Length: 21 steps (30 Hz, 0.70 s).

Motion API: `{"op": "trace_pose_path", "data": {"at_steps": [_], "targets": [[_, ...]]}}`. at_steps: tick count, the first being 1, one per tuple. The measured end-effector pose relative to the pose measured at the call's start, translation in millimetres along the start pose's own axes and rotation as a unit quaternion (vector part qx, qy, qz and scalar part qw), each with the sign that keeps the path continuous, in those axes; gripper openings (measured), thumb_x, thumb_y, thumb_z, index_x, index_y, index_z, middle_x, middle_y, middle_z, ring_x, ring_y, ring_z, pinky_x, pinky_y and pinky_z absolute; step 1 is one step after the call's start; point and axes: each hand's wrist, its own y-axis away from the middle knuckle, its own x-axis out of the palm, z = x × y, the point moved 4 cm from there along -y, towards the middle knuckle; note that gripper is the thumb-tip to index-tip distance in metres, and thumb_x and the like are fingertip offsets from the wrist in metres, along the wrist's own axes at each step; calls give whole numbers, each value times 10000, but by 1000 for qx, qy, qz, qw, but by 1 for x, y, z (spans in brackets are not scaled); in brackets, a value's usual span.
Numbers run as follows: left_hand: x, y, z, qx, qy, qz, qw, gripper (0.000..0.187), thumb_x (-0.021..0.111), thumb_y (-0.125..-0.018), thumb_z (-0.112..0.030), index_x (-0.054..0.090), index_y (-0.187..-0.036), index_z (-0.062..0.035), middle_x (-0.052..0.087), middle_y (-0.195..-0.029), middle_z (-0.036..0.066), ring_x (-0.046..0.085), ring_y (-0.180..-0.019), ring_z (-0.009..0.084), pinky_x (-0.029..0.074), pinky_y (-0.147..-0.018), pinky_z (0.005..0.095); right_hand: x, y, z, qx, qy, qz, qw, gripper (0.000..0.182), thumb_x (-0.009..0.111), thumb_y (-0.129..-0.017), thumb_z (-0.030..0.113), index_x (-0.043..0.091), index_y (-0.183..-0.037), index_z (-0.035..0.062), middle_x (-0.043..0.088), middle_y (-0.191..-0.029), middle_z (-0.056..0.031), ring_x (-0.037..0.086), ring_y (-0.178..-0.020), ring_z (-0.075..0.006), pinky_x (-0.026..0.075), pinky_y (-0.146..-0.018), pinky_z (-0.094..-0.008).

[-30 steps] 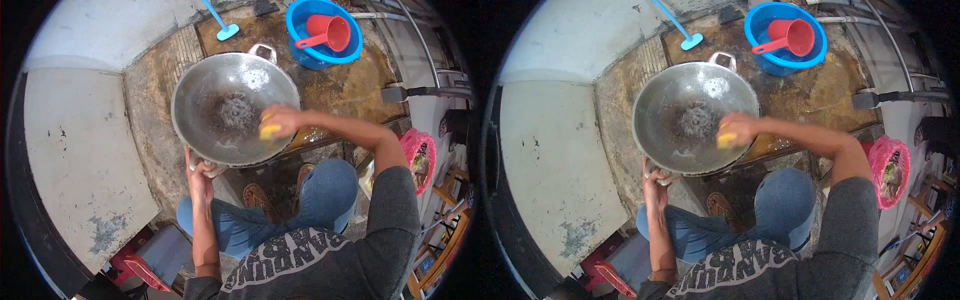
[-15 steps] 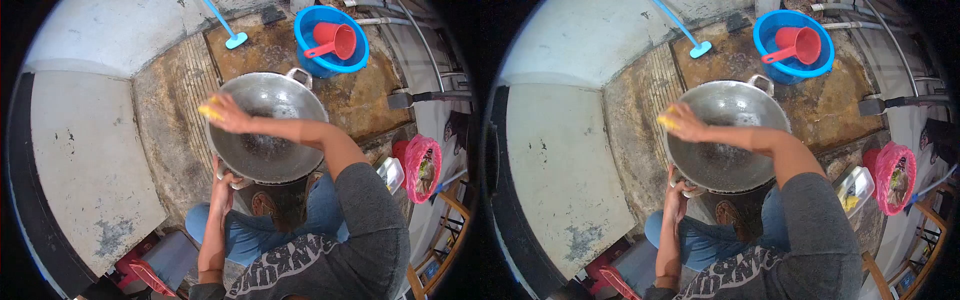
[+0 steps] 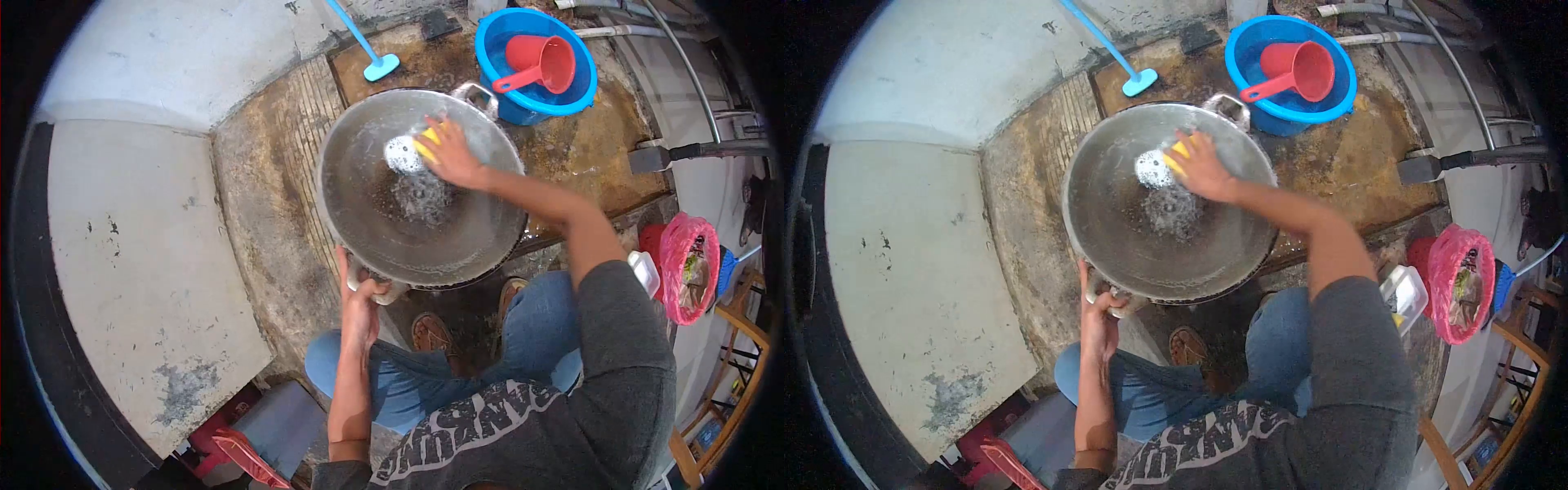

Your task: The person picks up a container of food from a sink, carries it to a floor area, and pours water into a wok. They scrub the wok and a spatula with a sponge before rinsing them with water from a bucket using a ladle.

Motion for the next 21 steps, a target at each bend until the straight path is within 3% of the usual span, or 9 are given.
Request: {"op": "trace_pose_path", "data": {"at_steps": [2,4,7,11,13,15,17,19,21], "targets": [[4,0,1,-6,-24,-5,1000,942,452,-677,48,2,-1476,-167,314,-1395,167,508,-1051,235,433,-880,312,14,-15,54,101,-216,-14,971,556,616,-809,300,437,-1303,118,326,-1338,-231,287,-1251,-415,214,-1057,-519],[2,-4,4,-22,-1,-22,1000,937,453,-683,53,11,-1477,-174,366,-1340,149,513,-996,215,438,-861,319,21,-7,121,38,-334,-39,941,575,616,-824,321,407,-1290,57,383,-1250,-226,322,-1209,-425,244,-1032,-511],[-14,-10,9,-25,42,-51,998,929,454,-682,51,39,-1478,-187,416,-1258,138,513,-989,222,456,-846,347,-13,33,157,-27,-494,163,853,589,560,-843,385,373,-1309,78,408,-1247,-185,375,-1196,-339,303,-1010,-460],[-23,-6,-1,-22,40,-69,997,944,455,-669,46,31,-1477,-196,341,-1364,157,486,-1089,261,454,-864,369,-26,64,70,-222,-352,305,856,494,554,-837,380,487,-1254,123,398,-1308,-172,374,-1228,-317,298,-1009,-483],[-25,-7,-1,-1,33,-50,998,953,457,-668,40,13,-1477,-199,302,-1401,160,469,-1120,268,443,-883,364,-19,52,17,-169,-70,316,931,463,551,-835,372,509,-1250,170,352,-1367,-184,335,-1270,-346,278,-1025,-510],[-20,-7,0,8,32,-26,999,960,457,-669,36,-4,-1476,-203,274,-1425,161,453,-1146,273,431,-899,353,4,23,-28,-101,21,98,990,540,617,-774,277,471,-1290,215,288,-1417,-189,260,-1302,-422,228,-1044,-565],[-12,-8,1,8,36,-1,999,965,457,-671,32,-20,-1476,-206,258,-1437,161,438,-1167,273,419,-913,337,-2,-18,-24,-58,94,22,994,583,632,-761,256,448,-1314,228,223,-1445,-200,224,-1318,-433,192,-1058,-572],[5,-7,-1,-1,30,5,1000,966,457,-674,31,-28,-1475,-206,247,-1445,161,432,-1178,270,413,-921,330,6,-46,7,72,6,-97,993,628,647,-748,266,424,-1329,181,231,-1424,-225,213,-1320,-430,186,-1058,-573],[7,-4,2,-20,1,11,1000,954,452,-685,29,-33,-1473,-203,260,-1437,160,428,-1188,262,415,-925,335,24,-62,57,66,-195,-162,965,614,648,-769,282,420,-1316,121,235,-1398,-243,202,-1316,-434,197,-1061,-552]]}}
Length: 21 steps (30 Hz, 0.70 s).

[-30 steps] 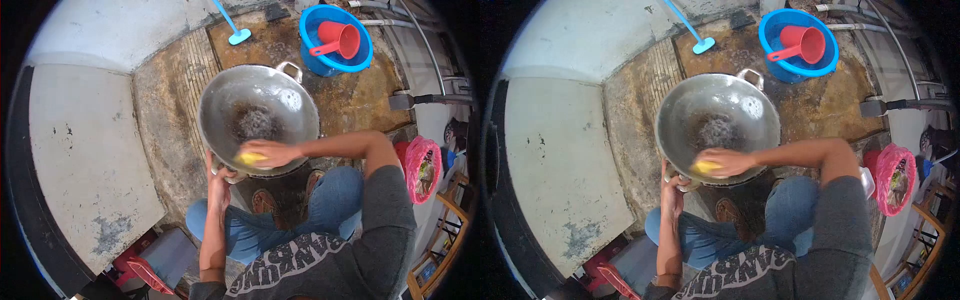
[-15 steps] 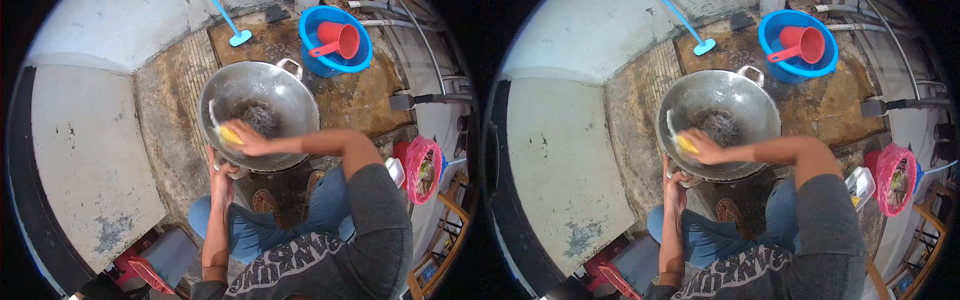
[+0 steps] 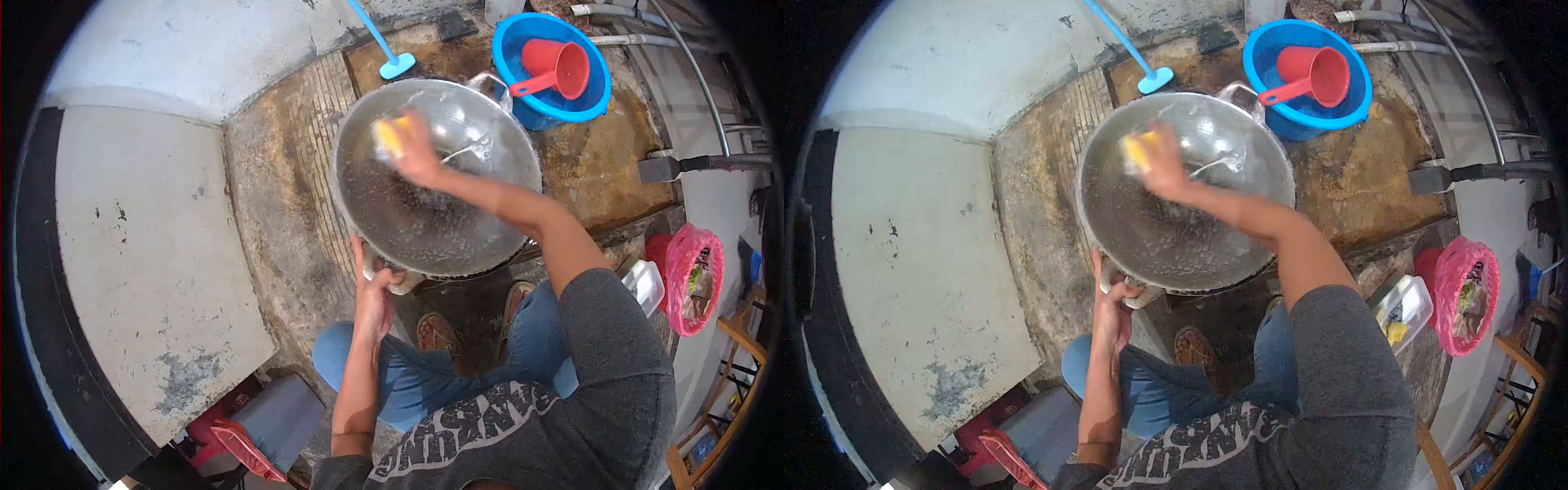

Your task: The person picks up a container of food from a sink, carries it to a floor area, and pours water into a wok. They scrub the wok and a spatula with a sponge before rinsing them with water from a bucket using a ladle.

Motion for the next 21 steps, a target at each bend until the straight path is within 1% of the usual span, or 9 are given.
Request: {"op": "trace_pose_path", "data": {"at_steps": [3,4,7,11,13,14,16,19,21], "targets": [[0,0,-2,-19,38,-5,999,942,456,-696,22,-27,-1473,-201,291,-1413,158,445,-1167,248,426,-915,334,7,32,97,14,-244,109,964,644,559,-857,324,237,-1382,134,217,-1379,-251,196,-1301,-464,204,-1072,-534],[-8,-1,-2,-14,53,0,998,939,459,-697,27,-17,-1474,-198,317,-1389,154,466,-1136,239,432,-911,328,-4,46,115,37,-316,195,928,601,528,-875,328,253,-1374,139,209,-1384,-247,191,-1313,-445,192,-1084,-519],[-15,1,-2,-10,27,-37,999,943,461,-694,36,-12,-1475,-197,322,-1383,153,489,-1084,228,444,-878,315,-30,74,126,-23,-381,314,869,575,502,-889,292,220,-1370,150,191,-1398,-232,189,-1328,-408,179,-1088,-519],[-10,2,-2,8,-26,-30,999,946,449,-684,59,2,-1478,-192,297,-1407,145,490,-1030,212,439,-836,302,-14,30,113,-81,-268,185,942,659,615,-816,223,226,-1343,163,150,-1408,-244,171,-1326,-432,201,-1076,-524],[-8,6,-3,-1,-16,-31,999,930,433,-683,69,19,-1478,-179,282,-1425,158,501,-1058,228,432,-851,290,9,-7,77,-14,-133,95,986,699,661,-784,233,257,-1354,199,135,-1415,-244,149,-1321,-468,207,-1057,-581],[-9,6,-1,-2,-13,-34,999,923,430,-684,68,24,-1478,-173,286,-1425,161,505,-1066,233,434,-855,290,11,-23,56,67,-56,135,987,710,667,-774,248,282,-1369,207,128,-1429,-232,142,-1316,-485,202,-1052,-598],[-10,7,0,1,6,-31,1000,911,427,-686,65,38,-1477,-162,300,-1419,162,507,-1086,244,436,-866,296,8,-34,7,27,98,35,994,700,654,-741,226,341,-1367,226,205,-1420,-228,190,-1310,-479,196,-1053,-592],[-16,6,-3,16,41,-24,999,893,427,-689,59,58,-1475,-148,331,-1401,159,508,-1105,255,440,-885,312,-25,-18,-22,-88,219,159,959,671,667,-725,179,395,-1337,225,317,-1368,-191,280,-1294,-399,247,-1045,-537],[-20,5,-2,25,54,-38,998,882,429,-692,54,68,-1474,-140,353,-1387,154,512,-1098,258,443,-893,325,-51,22,-41,-94,259,218,936,608,648,-733,203,438,-1303,241,395,-1299,-174,341,-1242,-382,291,-1003,-519]]}}
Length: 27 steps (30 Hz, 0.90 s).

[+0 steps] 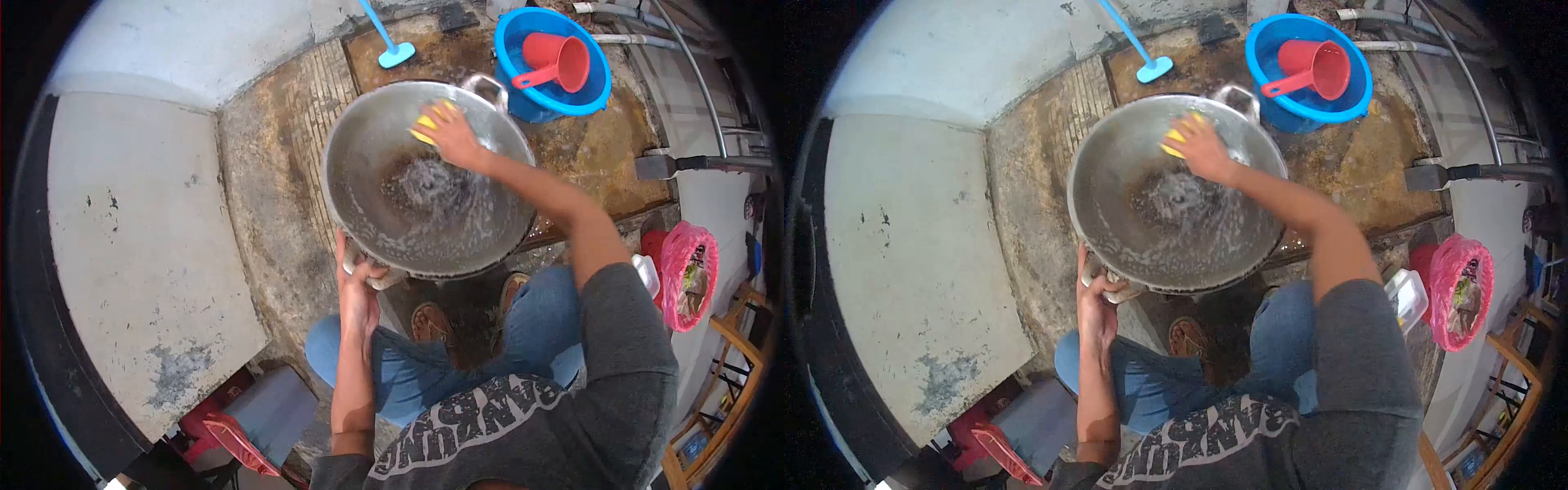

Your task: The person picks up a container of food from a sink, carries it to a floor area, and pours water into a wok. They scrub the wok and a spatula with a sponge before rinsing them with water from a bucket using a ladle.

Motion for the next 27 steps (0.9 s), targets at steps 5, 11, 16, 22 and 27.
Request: {"op": "trace_pose_path", "data": {"at_steps": [5,11,16,22,27], "targets": [[5,-6,4,-15,15,-21,1000,895,441,-692,73,83,-1475,-170,321,-1392,125,483,-1109,242,452,-879,341,-8,61,48,34,-186,171,967,472,582,-798,232,483,-1259,200,494,-1168,-162,427,-1134,-349,341,-949,-475],[2,-14,4,21,-16,-40,999,909,458,-688,62,83,-1475,-195,372,-1340,148,504,-1055,248,480,-839,360,-62,56,148,-24,-600,181,779,478,537,-885,322,415,-1282,83,469,-1197,-148,422,-1181,-295,322,-1001,-413],[-8,0,-8,-21,-20,-70,997,954,477,-660,38,33,-1476,-181,383,-1333,152,527,-1030,281,507,-808,423,-71,90,63,-229,-488,309,784,397,585,-830,249,526,-1199,115,457,-1255,-145,445,-1156,-304,347,-978,-433],[0,11,-6,1,-39,-17,999,959,470,-644,39,49,-1480,-174,307,-1410,136,486,-1092,262,449,-865,329,1,-2,-51,-128,72,11,989,509,641,-735,257,523,-1230,236,382,-1372,-108,366,-1249,-340,294,-982,-539],[4,4,5,-3,-40,12,999,939,467,-658,28,58,-1479,-175,285,-1423,123,480,-1110,268,458,-859,344,11,-53,59,108,-155,-144,971,525,552,-841,351,399,-1333,251,298,-1384,-181,270,-1276,-387,233,-1002,-583]]}}
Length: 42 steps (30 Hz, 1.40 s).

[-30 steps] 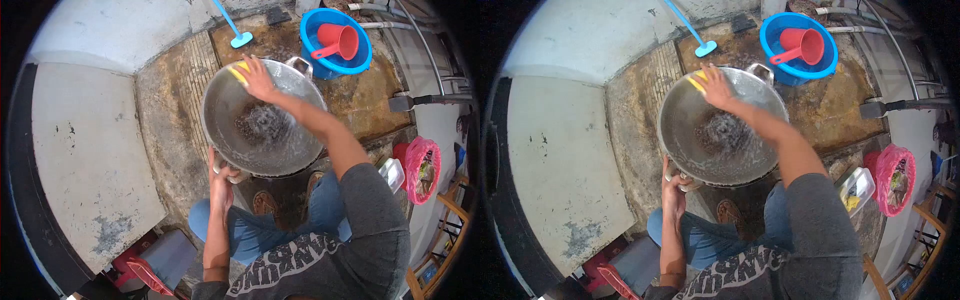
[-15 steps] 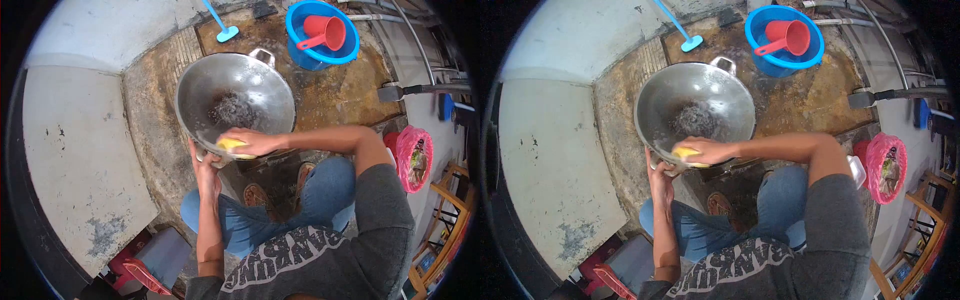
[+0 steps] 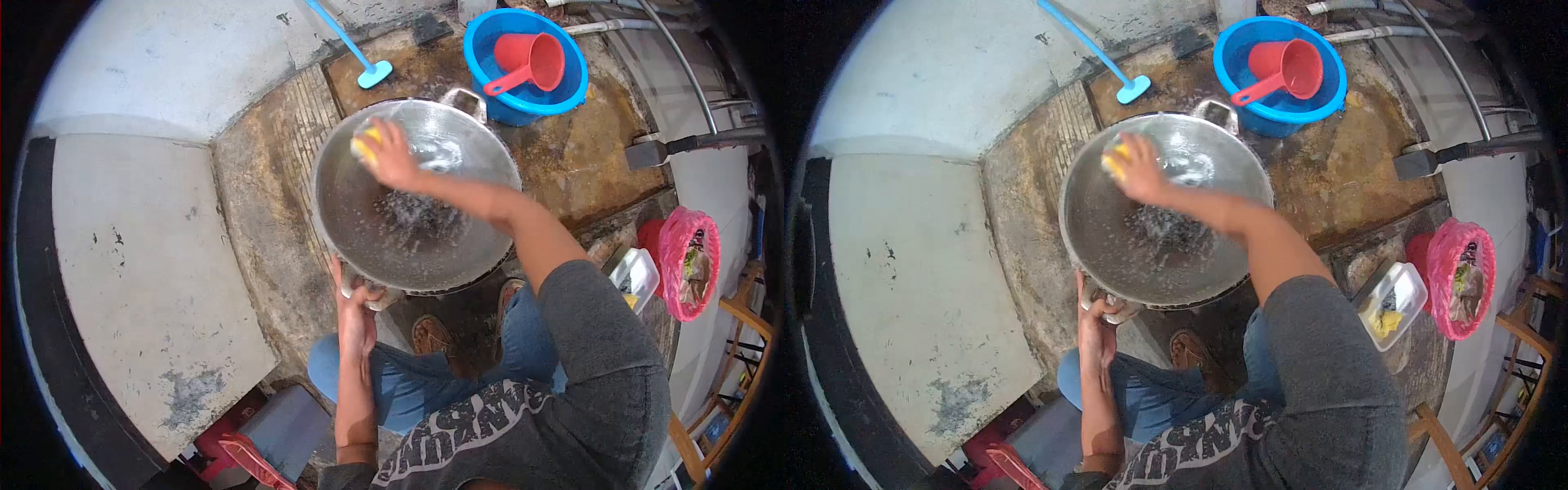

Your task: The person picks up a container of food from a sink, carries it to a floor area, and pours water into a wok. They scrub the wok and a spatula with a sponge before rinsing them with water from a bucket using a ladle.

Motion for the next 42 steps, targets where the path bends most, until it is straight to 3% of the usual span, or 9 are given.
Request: {"op": "trace_pose_path", "data": {"at_steps": [8,11,15,18,23,28,31,35,42], "targets": [[-33,-8,1,-4,-28,-59,998,946,536,-656,-55,68,-1471,-166,429,-1241,152,565,-874,238,534,-717,460,-58,124,49,-145,-401,444,788,554,598,-782,287,415,-1298,199,414,-1224,-116,321,-1218,-351,248,-1003,-512],[-28,-2,-6,21,-27,-54,998,893,543,-670,-56,145,-1460,-179,375,-1315,163,521,-1042,305,527,-770,468,-95,127,-16,-100,-118,568,808,520,615,-758,284,472,-1254,223,421,-1233,-113,337,-1214,-344,249,-990,-547],[-19,-6,-8,34,-47,-38,998,887,533,-661,-54,172,-1458,-197,257,-1416,176,455,-1149,336,509,-792,502,-33,106,-89,-132,125,146,972,548,678,-666,344,535,-1178,212,421,-1228,-144,367,-1180,-362,269,-969,-583],[-8,-6,-14,57,-60,-48,995,893,521,-650,-41,176,-1458,-203,238,-1428,175,445,-1159,338,508,-789,510,-16,88,-70,14,25,207,978,554,669,-690,340,519,-1205,203,414,-1215,-175,368,-1166,-398,277,-944,-613],[-26,-17,-3,18,-32,-12,999,865,541,-666,-73,192,-1446,-208,354,-1346,137,433,-1177,351,453,-878,565,-36,116,-11,-65,-276,506,815,498,597,-776,287,494,-1249,172,476,-1142,-212,411,-1128,-378,347,-954,-491],[-25,-12,-2,40,-11,-38,998,888,519,-661,-28,160,-1456,-192,339,-1338,159,468,-1107,331,521,-770,493,-194,139,-60,70,-369,168,911,496,558,-805,212,453,-1278,107,509,-1143,-134,453,-1112,-262,387,-945,-386],[-19,-7,-15,66,-58,-56,995,881,509,-659,-11,176,-1458,-175,329,-1355,154,457,-1113,322,518,-764,497,-310,183,-77,361,-413,100,830,551,543,-773,121,406,-1306,138,525,-1120,-68,521,-1002,-155,463,-808,-299],[-22,-15,-21,106,-81,-54,990,845,493,-663,-9,227,-1449,-171,340,-1348,148,472,-1092,318,513,-748,512,-403,289,-97,350,-142,-42,925,521,592,-746,161,392,-1221,86,474,-1160,-125,507,-1053,-245,435,-881,-369],[-11,-16,-29,69,-63,-76,993,871,495,-647,-36,196,-1452,-180,381,-1306,140,505,-1043,324,501,-779,502,-429,382,-98,445,94,-12,890,483,664,-704,144,462,-1128,31,496,-1101,-208,474,-1076,-374,388,-910,-418]]}}
